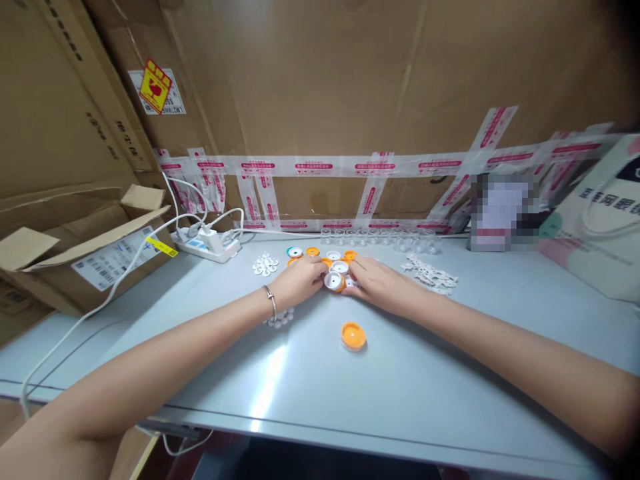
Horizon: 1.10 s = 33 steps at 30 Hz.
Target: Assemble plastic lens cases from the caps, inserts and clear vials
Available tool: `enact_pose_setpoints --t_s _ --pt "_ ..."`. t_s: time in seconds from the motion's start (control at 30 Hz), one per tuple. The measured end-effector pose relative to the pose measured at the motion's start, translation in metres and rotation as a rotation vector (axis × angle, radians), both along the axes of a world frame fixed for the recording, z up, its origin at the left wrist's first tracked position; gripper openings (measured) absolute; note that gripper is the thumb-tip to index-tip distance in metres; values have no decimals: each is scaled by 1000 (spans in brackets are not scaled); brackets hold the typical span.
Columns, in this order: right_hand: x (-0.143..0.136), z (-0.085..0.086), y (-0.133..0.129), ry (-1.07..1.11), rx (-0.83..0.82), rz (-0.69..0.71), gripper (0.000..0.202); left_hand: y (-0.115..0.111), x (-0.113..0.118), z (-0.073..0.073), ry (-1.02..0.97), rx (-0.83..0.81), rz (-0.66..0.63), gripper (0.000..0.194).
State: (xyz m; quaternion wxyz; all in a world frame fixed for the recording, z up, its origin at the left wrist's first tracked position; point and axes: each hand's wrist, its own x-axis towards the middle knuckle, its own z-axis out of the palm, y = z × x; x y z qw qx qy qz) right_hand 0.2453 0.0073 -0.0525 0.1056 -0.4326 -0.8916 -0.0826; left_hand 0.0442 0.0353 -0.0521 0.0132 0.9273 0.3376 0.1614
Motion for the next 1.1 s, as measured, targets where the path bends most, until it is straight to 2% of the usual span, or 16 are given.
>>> enact_pose_setpoints --t_s 0.2,0.33,0.47,0.57,0.63,0.7,0.8,0.87,0.97,1.1 --pt "0 -2 12 8 -10 -9 26 10 5 1 -7 -9 17 10" --pt "3 8 4 37 -35 8 27 8 1 5 -22 -11 26 12" --pt "11 21 -15 182 -67 20 15 -18 -5 20 -67 9 35 18" --pt "19 22 -29 297 -121 44 16 -49 -3 28 -116 -103 -171 29" --pt "23 19 -35 355 -169 38 17 -64 1 27 -51 -171 -277 45" --pt "25 14 -38 391 -212 18 18 -70 7 20 1 -188 -277 42" --pt "25 6 -39 435 -248 1 18 -62 16 10 15 -179 -230 28" --pt "25 2 -39 482 -270 -26 17 -51 20 5 -10 -158 -214 25" --pt "26 -1 -38 601 -323 -80 15 -36 23 2 -47 -152 -184 26" --pt "28 -3 -36 763 -417 -65 14 -26 23 -1 -65 -189 -147 33"
